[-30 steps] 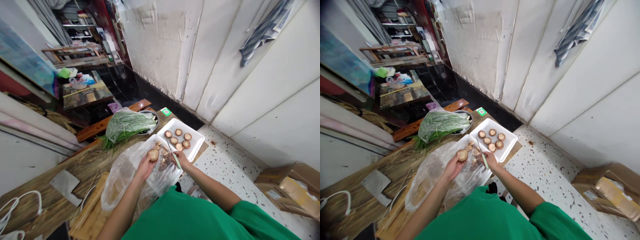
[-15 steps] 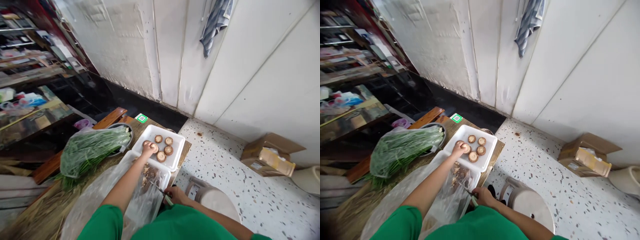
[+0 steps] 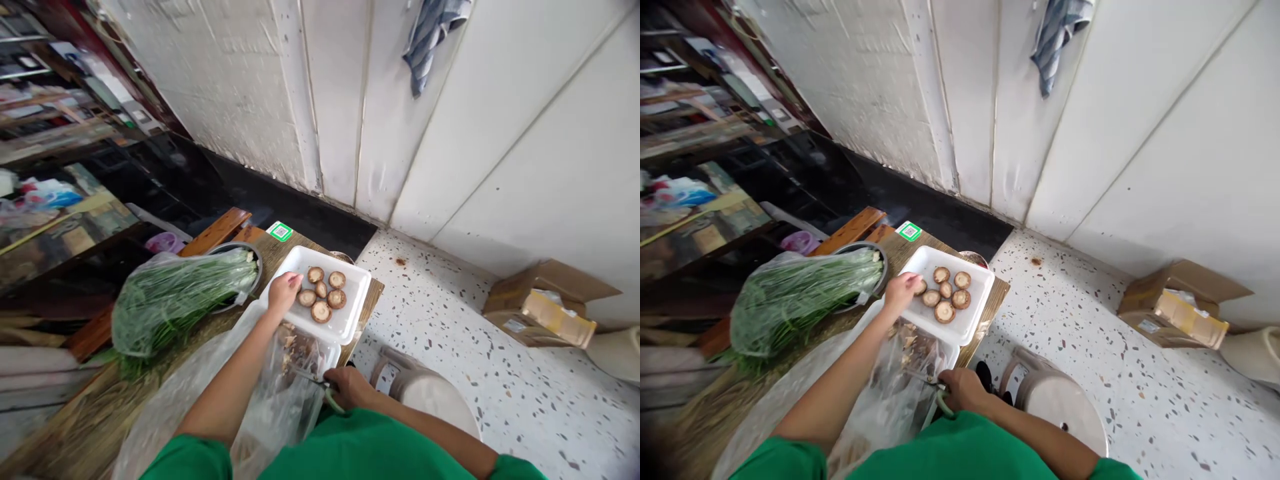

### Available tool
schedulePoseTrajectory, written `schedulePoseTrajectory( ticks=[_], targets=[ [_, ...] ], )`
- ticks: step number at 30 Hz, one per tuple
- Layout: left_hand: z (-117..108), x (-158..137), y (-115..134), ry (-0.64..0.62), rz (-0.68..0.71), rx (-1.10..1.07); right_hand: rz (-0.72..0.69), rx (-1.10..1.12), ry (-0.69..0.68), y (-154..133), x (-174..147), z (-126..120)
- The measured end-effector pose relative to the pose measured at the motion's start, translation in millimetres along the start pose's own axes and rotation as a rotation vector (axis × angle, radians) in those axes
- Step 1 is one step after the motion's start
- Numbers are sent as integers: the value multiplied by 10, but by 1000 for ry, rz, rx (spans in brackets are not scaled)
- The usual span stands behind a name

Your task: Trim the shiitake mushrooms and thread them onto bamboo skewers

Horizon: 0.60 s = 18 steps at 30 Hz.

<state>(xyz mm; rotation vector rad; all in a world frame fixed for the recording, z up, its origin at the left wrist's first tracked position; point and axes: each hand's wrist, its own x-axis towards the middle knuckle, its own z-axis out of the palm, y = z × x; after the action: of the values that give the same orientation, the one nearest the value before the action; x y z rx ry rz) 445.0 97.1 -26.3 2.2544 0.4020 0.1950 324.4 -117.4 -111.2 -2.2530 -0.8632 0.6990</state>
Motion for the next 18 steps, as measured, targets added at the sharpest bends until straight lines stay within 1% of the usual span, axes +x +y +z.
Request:
schedulePoseTrajectory(
  ticks=[2, 3, 6, 8, 10, 12, 14, 16, 18],
  targets=[
    [-432, -425, -56, -7, -39, 11, 10, 41, 10, -85, -18, -18],
    [-641, -694, -109, -37, -69, 10, 20, 63, 18, -132, -25, -24],
    [-1164, -1625, -317, -231, -195, -52, 39, 83, 77, -276, -13, -22],
    [-1395, -2236, -453, -336, -352, -147, 15, 73, 106, -361, 24, 1],
    [-1533, -2746, -569, -414, -489, -183, -14, 52, 105, -432, 75, 38],
    [-1596, -3117, -668, -486, -500, -169, -16, 8, 82, -490, 126, 81],
    [-1613, -3364, -774, -510, -461, -117, -1, -37, 55, -543, 159, 126],
    [-1605, -3534, -916, -476, -455, -2, 13, -56, 41, -606, 165, 169],
    [-1577, -3675, -1096, -388, -474, 141, -11, -58, 40, -697, 159, 210]
  ],
)
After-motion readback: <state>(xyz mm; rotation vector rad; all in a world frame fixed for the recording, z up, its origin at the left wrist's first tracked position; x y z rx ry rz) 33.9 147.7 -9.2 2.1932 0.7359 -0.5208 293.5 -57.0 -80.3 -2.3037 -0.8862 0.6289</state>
